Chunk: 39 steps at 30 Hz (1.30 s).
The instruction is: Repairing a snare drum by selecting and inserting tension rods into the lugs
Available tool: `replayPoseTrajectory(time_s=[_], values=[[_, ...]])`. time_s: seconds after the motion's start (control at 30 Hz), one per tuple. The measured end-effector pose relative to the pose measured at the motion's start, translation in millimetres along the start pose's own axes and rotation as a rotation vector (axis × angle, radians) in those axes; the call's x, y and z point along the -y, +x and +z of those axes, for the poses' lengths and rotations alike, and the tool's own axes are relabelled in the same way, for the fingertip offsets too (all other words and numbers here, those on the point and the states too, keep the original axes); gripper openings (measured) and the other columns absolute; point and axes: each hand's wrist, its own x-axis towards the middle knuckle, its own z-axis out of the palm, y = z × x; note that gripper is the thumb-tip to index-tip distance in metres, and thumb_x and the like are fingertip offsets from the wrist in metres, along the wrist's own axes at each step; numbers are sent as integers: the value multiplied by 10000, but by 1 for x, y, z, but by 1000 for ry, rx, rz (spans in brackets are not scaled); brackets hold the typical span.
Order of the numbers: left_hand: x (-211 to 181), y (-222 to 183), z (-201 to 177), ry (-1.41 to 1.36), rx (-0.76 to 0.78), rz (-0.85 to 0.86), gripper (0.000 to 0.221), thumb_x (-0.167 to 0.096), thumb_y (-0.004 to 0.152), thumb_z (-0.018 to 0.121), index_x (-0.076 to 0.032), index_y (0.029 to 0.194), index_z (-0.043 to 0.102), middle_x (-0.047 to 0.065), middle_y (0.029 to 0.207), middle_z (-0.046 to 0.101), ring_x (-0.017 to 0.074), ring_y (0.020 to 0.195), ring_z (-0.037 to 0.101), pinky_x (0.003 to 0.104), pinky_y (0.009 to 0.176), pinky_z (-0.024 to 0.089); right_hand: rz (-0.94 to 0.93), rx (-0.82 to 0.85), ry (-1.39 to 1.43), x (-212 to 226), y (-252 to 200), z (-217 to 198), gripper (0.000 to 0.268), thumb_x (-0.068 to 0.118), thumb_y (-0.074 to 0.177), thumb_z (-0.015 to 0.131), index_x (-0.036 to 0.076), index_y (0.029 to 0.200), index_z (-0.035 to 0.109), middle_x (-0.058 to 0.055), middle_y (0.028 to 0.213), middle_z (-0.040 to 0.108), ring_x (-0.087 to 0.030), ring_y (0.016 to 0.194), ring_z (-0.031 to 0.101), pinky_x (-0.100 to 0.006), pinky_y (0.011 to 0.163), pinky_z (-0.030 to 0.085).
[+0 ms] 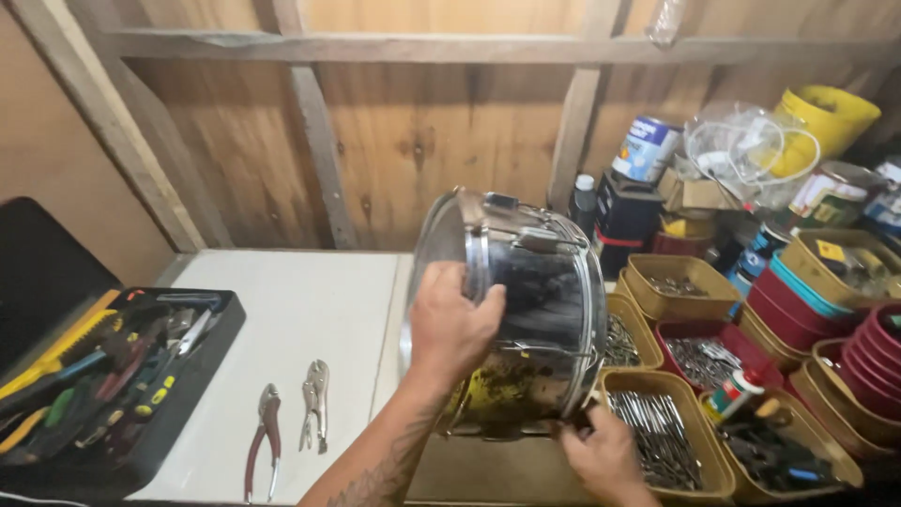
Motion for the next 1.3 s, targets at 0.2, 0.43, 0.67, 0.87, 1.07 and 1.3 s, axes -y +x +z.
replayPoseTrajectory(time_s=[0.2, 0.43, 0.67, 0.87, 1.07, 1.3], values=[[36, -5, -21, -167, -160, -166, 348, -357, 827, 702, -159, 654, 473, 6, 743, 512, 184, 681, 481, 361, 697, 436, -157, 26, -279, 100, -3, -79, 302, 437, 757, 764, 318, 1034, 781, 51, 861, 792, -179, 604, 595, -322, 689, 493], [100, -43, -29, -82, -338, -351, 399, -523, 793, 709, -130, 784, 645, 21, 813, 645, 203, 703, 594, 385, 675, 451, -650, 29, -345, 104, 35, -74, 344, 432, 822, 752, 215, 1090, 743, -15, 1013, 792, -267, 869, 742, -427, 741, 574], [114, -99, -42, -137, -155, -782, 454, -512, 922, 641, -59, 887, 632, 90, 863, 679, 239, 804, 649, 355, 765, 547, -997, -97, -237, 114, 43, -44, 435, 355, 820, 806, 70, 1139, 730, -76, 1063, 792, -260, 918, 759, -400, 837, 587], [204, -178, 31, -790, -103, -1140, 293, -136, 896, 761, 74, 1074, 660, 261, 861, 668, 336, 590, 636, 473, 500, 626, -1093, -67, -291, 107, 31, -33, 397, 373, 832, 810, 138, 1134, 703, 5, 953, 763, -217, 679, 714, -377, 633, 576], [182, -204, 62, -996, 62, -1325, 336, 3, 866, 741, -11, 1186, 640, 267, 878, 650, 317, 543, 561, 508, 454, 575, -1160, -35, -485, 63, 45, -42, 342, 362, 886, 733, 136, 1139, 689, -31, 928, 726, -254, 755, 698, -398, 620, 581], [189, -226, 96, -1129, 319, -1319, 311, -43, 908, 749, 50, 1155, 585, 289, 984, 708, 357, 474, 592, 523, 439, 589, -1136, -93, -671, 32, 52, -50, 355, 412, 870, 744, 207, 1149, 664, 5, 859, 652, -256, 716, 665, -398, 600, 538]])
